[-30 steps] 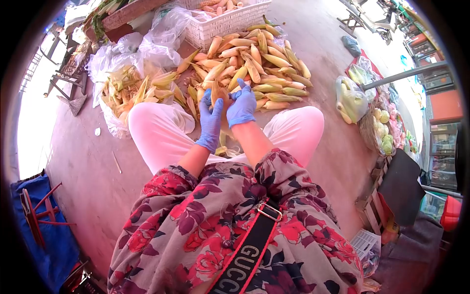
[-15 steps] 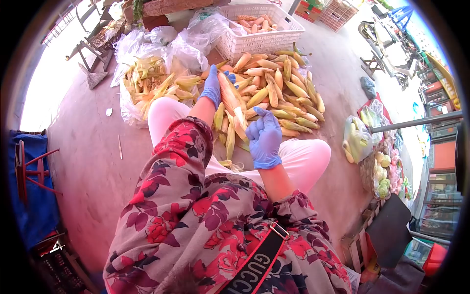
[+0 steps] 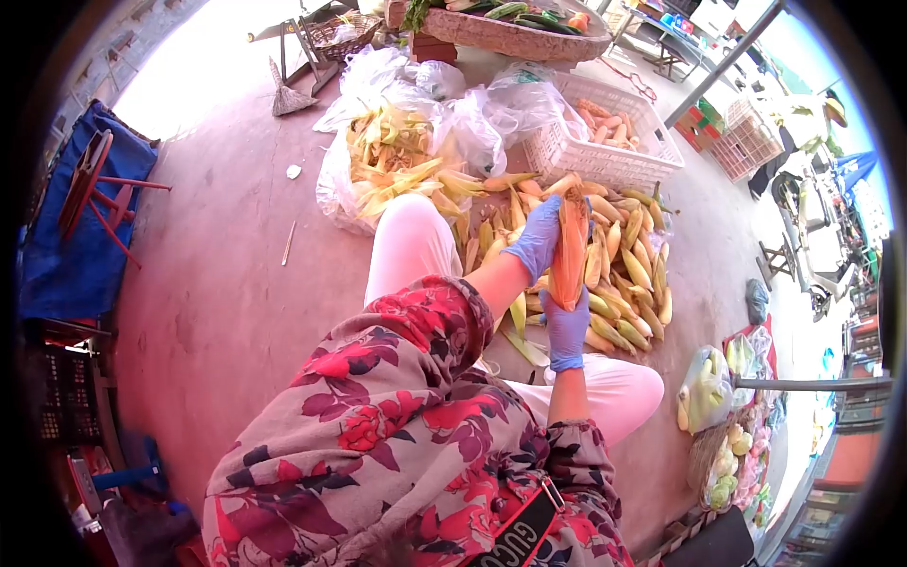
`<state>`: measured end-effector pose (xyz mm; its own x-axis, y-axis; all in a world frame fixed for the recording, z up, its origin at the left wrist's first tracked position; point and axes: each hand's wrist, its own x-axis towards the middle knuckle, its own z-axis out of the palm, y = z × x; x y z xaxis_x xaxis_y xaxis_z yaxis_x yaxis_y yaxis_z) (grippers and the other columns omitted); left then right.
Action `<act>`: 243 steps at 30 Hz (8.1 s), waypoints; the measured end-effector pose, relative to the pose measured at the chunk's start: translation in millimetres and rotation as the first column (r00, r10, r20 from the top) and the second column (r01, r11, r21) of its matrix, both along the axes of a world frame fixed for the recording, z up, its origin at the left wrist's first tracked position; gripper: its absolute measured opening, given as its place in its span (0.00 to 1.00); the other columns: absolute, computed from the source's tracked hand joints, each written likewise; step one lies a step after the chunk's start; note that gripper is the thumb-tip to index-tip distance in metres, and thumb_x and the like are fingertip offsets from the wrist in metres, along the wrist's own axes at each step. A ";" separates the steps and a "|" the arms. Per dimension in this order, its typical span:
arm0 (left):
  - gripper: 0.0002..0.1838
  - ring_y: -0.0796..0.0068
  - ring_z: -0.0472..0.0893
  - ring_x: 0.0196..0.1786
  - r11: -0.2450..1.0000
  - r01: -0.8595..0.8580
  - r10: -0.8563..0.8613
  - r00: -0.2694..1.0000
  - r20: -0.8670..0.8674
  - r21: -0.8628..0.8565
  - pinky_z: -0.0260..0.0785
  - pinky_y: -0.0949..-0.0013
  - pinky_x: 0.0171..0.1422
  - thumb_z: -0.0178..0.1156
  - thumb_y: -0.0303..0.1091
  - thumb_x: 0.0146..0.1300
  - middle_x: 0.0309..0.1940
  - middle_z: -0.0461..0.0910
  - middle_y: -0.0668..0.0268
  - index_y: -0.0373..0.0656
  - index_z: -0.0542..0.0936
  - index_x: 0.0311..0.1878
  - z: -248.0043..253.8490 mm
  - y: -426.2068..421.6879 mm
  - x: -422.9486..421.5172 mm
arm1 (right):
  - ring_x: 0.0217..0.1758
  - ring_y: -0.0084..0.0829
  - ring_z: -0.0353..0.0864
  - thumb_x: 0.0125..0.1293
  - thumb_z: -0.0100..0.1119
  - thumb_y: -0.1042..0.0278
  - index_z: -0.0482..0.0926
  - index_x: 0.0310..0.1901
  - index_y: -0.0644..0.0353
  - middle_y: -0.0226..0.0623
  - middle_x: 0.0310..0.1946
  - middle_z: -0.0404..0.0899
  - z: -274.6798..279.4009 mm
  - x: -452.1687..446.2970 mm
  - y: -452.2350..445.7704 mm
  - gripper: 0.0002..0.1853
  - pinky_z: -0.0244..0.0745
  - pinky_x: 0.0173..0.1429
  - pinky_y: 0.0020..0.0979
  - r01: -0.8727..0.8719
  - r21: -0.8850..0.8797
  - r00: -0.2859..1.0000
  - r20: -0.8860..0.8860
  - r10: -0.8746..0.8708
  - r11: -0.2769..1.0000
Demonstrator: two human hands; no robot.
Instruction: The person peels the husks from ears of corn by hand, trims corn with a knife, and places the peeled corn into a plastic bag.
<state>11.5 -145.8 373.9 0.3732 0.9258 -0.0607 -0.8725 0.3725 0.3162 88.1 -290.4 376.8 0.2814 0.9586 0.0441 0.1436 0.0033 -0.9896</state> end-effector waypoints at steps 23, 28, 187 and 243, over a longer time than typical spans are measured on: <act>0.12 0.76 0.75 0.34 0.981 0.047 -0.053 0.998 -0.024 -0.186 0.70 0.71 0.44 0.46 0.40 0.69 0.29 0.76 0.70 0.45 0.75 0.35 -59.2 -7.0 23.3 | 0.44 0.47 0.75 0.47 0.68 0.50 0.67 0.54 0.56 0.44 0.41 0.75 -60.9 57.4 -0.9 0.34 0.70 0.48 0.40 0.145 0.066 0.734 0.662 -0.152 0.987; 0.14 0.75 0.69 0.28 0.970 -0.241 0.240 0.970 -0.033 -0.034 0.65 0.72 0.38 0.42 0.37 0.71 0.25 0.72 0.68 0.41 0.72 0.32 -15.3 -22.6 31.1 | 0.59 0.36 0.67 0.49 0.68 0.47 0.60 0.61 0.65 0.43 0.55 0.66 -24.8 63.7 16.8 0.43 0.62 0.61 0.34 0.057 0.289 0.975 0.191 -0.116 0.956; 0.42 0.68 0.65 0.62 0.928 0.284 0.018 0.611 -0.791 0.241 0.63 0.65 0.60 0.59 0.53 0.58 0.62 0.62 0.57 0.38 0.55 0.67 -17.2 47.3 -113.6 | 0.47 0.30 0.76 0.64 0.55 0.58 0.66 0.57 0.64 0.37 0.45 0.75 -29.0 -49.8 108.9 0.25 0.72 0.52 0.30 -0.424 -0.241 0.761 -0.618 0.199 0.873; 0.20 0.63 0.77 0.21 -0.106 -0.834 -0.142 0.551 -0.822 -0.541 0.71 0.62 0.23 0.63 0.32 0.46 0.22 0.75 0.59 0.33 0.71 0.42 214.5 -379.7 -453.6 | 0.23 0.31 0.76 0.62 0.45 0.58 0.77 0.37 0.61 0.37 0.27 0.78 318.3 142.5 275.2 0.15 0.72 0.26 0.31 0.131 -0.987 0.710 0.156 0.687 0.090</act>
